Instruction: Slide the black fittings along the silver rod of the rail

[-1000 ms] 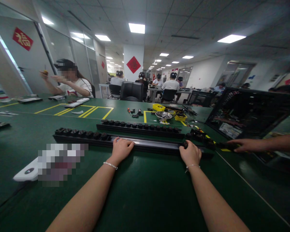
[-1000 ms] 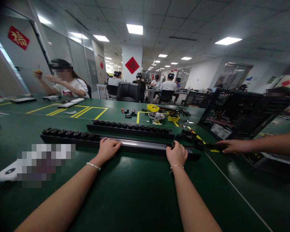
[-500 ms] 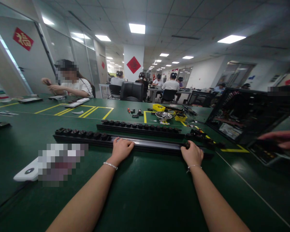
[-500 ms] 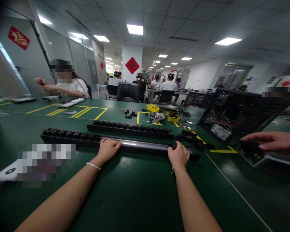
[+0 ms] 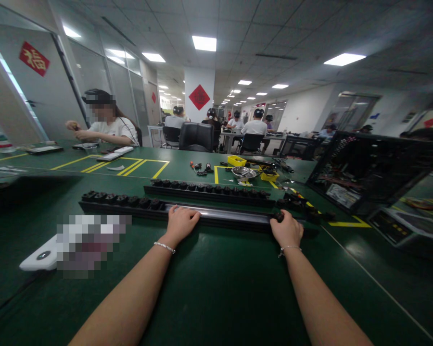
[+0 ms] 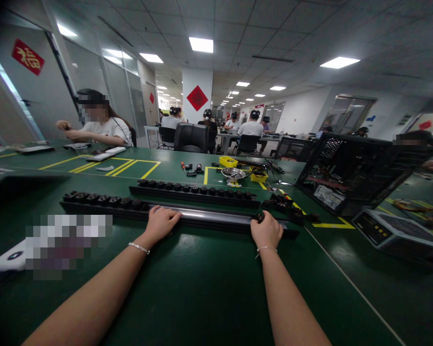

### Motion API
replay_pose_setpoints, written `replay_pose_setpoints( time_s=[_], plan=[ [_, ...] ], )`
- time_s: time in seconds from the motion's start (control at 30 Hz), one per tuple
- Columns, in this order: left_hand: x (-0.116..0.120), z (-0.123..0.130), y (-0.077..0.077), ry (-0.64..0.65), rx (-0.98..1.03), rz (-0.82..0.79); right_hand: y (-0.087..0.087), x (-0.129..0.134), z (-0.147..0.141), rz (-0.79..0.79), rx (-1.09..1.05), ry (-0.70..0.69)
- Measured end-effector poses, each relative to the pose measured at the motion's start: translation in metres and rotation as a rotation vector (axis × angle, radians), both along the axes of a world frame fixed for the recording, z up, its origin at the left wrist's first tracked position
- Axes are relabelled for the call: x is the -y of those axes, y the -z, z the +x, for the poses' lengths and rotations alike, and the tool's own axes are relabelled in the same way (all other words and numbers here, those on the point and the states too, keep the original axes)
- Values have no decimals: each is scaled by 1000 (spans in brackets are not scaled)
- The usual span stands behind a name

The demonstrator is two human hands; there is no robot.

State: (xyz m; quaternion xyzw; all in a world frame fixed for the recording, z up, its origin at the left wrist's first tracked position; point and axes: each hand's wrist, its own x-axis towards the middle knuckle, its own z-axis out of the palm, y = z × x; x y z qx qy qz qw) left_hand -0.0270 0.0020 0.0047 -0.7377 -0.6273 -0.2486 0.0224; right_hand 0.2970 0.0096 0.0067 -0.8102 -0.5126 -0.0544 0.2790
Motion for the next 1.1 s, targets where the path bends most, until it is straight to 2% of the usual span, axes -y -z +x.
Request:
replay_pose_setpoints(
  time_s=[1.1],
  plan=[
    [-1, -1, 1, -35, 13, -4, -1, -1, 12, -7, -22, 40]
  ],
)
